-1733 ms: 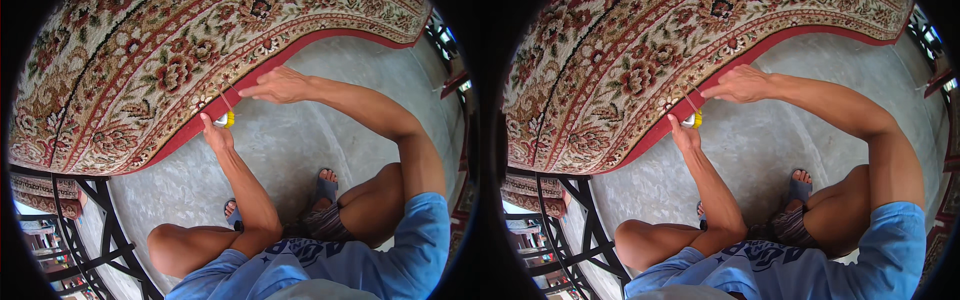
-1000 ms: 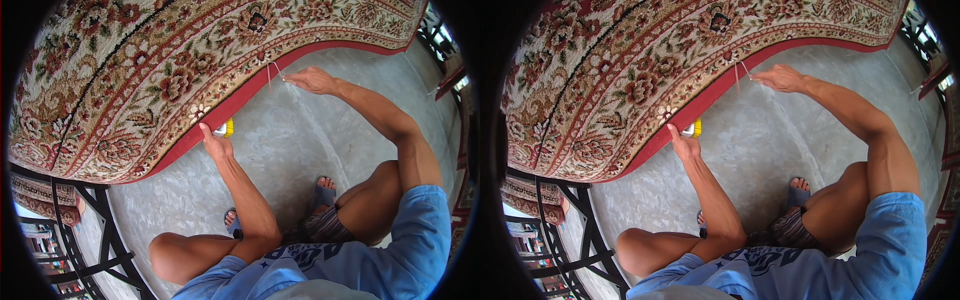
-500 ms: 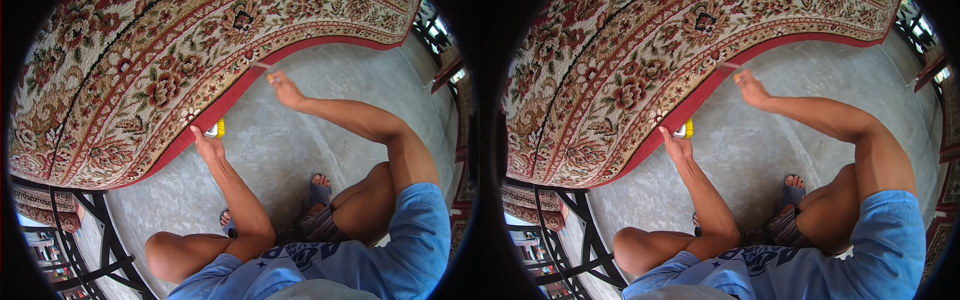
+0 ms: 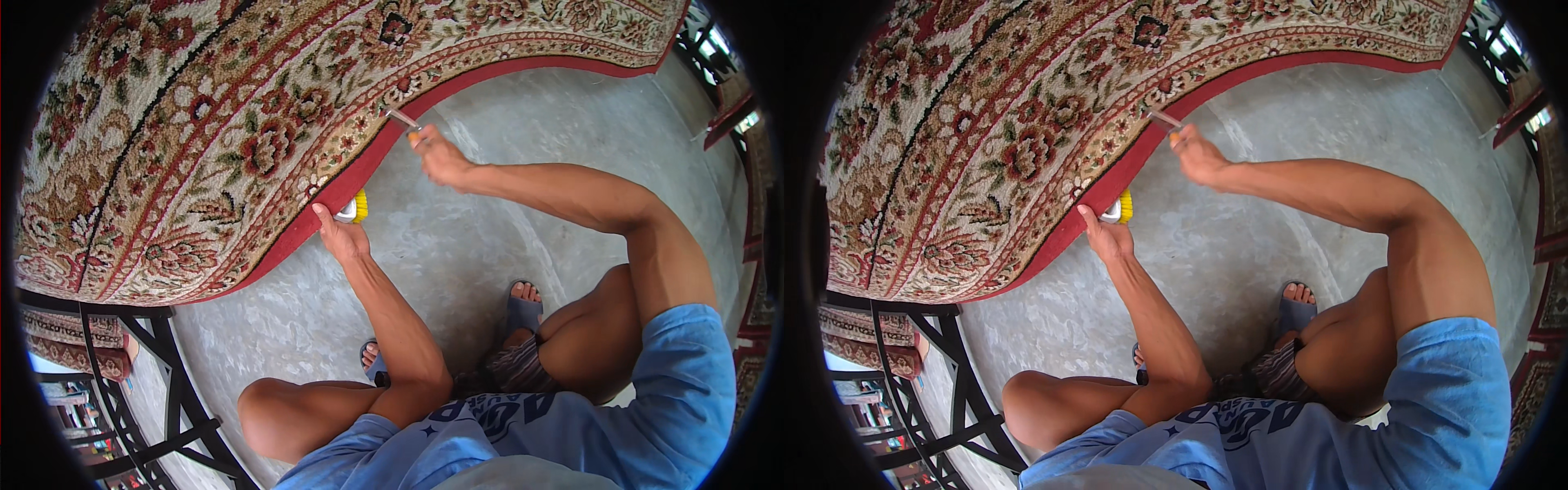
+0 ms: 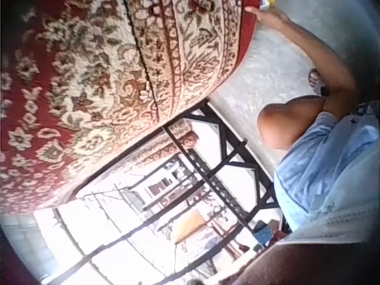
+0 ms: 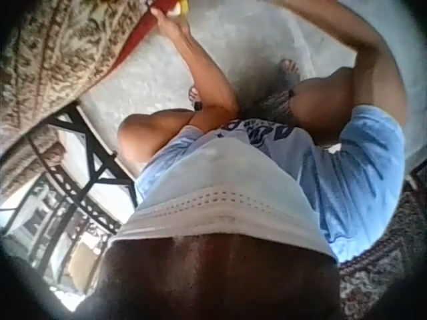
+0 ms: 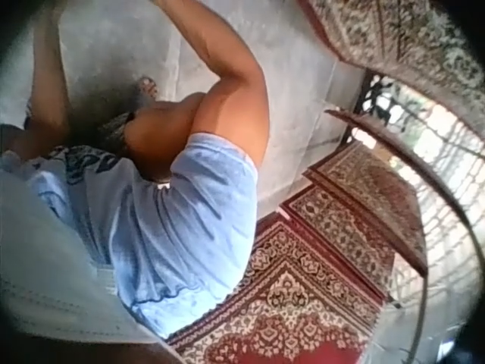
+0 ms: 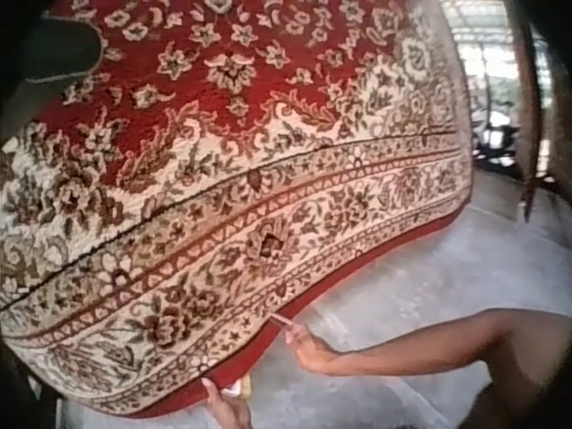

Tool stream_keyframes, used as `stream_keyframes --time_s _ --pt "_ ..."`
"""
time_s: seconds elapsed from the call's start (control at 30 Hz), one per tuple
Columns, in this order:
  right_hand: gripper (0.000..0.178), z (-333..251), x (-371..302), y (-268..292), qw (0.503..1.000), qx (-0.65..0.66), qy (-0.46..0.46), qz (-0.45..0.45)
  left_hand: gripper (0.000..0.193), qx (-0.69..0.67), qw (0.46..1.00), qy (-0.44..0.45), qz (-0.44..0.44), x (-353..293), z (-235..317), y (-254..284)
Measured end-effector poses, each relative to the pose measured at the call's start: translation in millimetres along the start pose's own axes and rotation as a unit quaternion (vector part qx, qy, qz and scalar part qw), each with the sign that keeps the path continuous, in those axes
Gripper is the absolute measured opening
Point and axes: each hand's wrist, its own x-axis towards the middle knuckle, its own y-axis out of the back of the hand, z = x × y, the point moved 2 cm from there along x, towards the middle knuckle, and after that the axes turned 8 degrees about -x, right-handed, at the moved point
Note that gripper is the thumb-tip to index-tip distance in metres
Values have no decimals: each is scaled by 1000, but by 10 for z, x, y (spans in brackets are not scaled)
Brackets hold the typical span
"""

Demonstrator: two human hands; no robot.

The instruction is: The recorder uses a cleaning brush and a metal lint removal tool to scrub and clean a large red oriental-style carpet hanging on a rack.

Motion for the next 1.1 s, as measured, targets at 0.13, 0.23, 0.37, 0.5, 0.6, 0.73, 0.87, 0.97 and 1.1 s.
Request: stream_keyframes --time_s 0.13,0.23,0.37,0.5,0.6,0.73,0.87,0.97,1.1 --pt "36 170 34 24 998 -5 22 -59 68 -3 1000 -4 22 31 13 61" --pt "39 316 61 359 1000 -7 27 1 67 -9 999 -14 35 -37 36 -49" --pt "40 210 17 135 999 27 -16 32 65 -23 999 -19 23 -18 6 -46" --pt "41 10 -210 -92 995 -77 24 -63 64 -24 999 7 46 -94 29 -124" --pt "40 -33 -323 84 954 -215 205 -41 65 -12 998 -11 66 -16 61 -10" --pt "36 -41 -323 207 872 -333 357 -43 65 -15 998 -9 55 -3 102 51" --pt "34 229 122 667 810 -491 320 -17 64 -37 998 22 50 -58 -54 -66" --pt "35 172 120 762 803 -473 355 -77 65 -9 999 2 36 -6 27 32" --pt "32 120 39 708 806 -436 395 -59 65 6 999 -15 30 30 68 85"
